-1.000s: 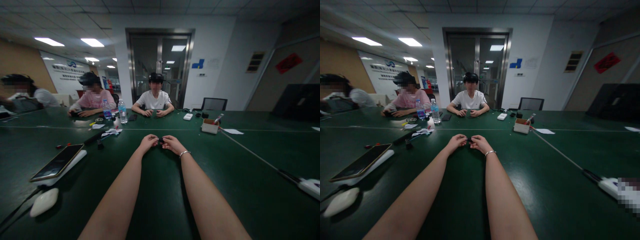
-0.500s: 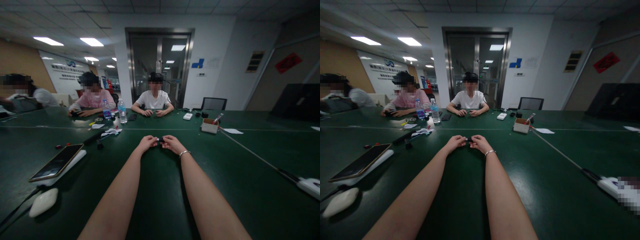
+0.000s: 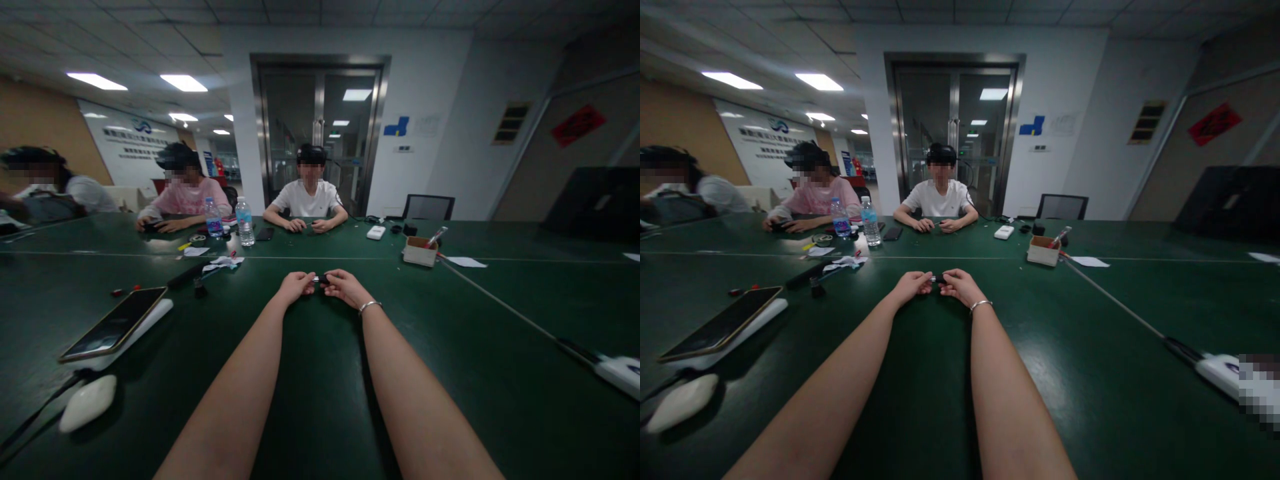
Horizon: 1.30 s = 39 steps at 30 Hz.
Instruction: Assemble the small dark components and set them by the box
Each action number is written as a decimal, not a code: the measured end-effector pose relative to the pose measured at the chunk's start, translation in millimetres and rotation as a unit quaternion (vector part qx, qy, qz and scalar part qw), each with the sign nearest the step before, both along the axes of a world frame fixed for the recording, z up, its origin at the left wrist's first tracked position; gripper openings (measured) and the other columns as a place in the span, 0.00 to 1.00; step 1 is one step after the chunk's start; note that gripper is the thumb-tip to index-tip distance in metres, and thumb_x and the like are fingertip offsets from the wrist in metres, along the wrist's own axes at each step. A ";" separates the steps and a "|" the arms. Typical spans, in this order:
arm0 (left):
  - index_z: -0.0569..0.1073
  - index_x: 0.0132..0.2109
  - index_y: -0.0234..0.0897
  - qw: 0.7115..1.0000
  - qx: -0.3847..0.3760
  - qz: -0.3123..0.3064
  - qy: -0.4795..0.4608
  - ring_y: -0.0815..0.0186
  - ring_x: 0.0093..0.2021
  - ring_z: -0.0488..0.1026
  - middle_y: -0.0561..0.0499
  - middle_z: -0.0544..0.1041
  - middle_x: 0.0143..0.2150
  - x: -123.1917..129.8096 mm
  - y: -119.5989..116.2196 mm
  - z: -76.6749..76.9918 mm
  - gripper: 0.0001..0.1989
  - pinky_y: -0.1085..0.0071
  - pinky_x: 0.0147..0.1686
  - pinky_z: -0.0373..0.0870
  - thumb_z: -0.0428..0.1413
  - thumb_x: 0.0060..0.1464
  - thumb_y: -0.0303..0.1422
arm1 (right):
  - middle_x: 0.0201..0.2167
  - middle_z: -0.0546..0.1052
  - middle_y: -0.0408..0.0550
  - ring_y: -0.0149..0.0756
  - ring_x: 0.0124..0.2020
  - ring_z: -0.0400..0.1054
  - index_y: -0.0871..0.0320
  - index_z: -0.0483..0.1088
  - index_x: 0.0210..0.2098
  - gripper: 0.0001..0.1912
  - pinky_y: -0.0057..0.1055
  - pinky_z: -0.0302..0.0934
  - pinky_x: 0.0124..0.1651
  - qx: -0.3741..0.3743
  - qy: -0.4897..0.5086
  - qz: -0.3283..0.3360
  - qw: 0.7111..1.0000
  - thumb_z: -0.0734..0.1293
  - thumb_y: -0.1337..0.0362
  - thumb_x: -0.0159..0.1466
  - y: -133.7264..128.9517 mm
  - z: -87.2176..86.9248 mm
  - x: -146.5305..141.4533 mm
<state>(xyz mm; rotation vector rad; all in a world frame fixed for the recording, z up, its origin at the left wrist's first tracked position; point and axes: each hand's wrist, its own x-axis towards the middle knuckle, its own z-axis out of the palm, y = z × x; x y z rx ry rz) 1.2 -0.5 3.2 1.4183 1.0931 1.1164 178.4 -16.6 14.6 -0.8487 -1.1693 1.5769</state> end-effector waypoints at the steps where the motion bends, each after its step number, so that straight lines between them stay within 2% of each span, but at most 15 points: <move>1: 0.70 0.29 0.30 1.000 0.000 0.001 0.006 0.73 0.19 0.67 0.51 0.72 0.19 -0.2 0.5 -0.5 0.18 0.76 0.24 0.65 0.58 0.48 0.45 | 0.22 0.75 0.45 0.28 0.22 0.72 0.61 0.64 0.36 0.06 0.26 0.71 0.28 0.000 -0.001 0.000 1.000 0.66 0.72 0.60 0.4 -0.4 0.1; 10: 0.70 0.28 0.30 0.998 0.009 0.007 0.054 0.73 0.18 0.66 0.50 0.72 0.20 -0.2 -1.3 1.7 0.19 0.76 0.22 0.62 0.55 0.51 0.45 | 0.24 0.75 0.46 0.28 0.22 0.71 0.61 0.64 0.37 0.05 0.27 0.71 0.30 0.006 -0.008 0.005 1.000 0.65 0.72 0.61 1.8 -2.0 0.8; 24: 0.70 0.28 0.31 0.997 0.009 0.008 0.073 0.72 0.20 0.68 0.50 0.73 0.20 0.0 -0.5 1.4 0.19 0.75 0.23 0.63 0.53 0.53 0.45 | 0.24 0.75 0.45 0.27 0.22 0.71 0.60 0.65 0.37 0.05 0.26 0.71 0.29 0.003 -0.007 0.007 1.000 0.64 0.73 0.62 0.5 -0.6 0.5; 31: 0.70 0.25 0.31 0.994 0.010 0.019 0.103 0.72 0.19 0.68 0.49 0.73 0.20 1.9 -2.1 2.9 0.22 0.75 0.22 0.62 0.50 0.54 0.47 | 0.26 0.76 0.47 0.26 0.21 0.70 0.60 0.64 0.38 0.06 0.27 0.71 0.30 0.007 -0.008 0.009 1.000 0.65 0.73 0.61 -1.0 -0.1 0.6; 39: 0.69 0.24 0.30 0.993 -0.001 0.023 0.118 0.72 0.17 0.66 0.49 0.72 0.18 2.8 -1.3 3.2 0.24 0.75 0.20 0.61 0.46 0.57 0.46 | 0.29 0.74 0.44 0.24 0.21 0.69 0.60 0.65 0.39 0.09 0.27 0.71 0.30 0.021 -0.008 0.011 1.000 0.66 0.74 0.59 0.2 -1.1 1.5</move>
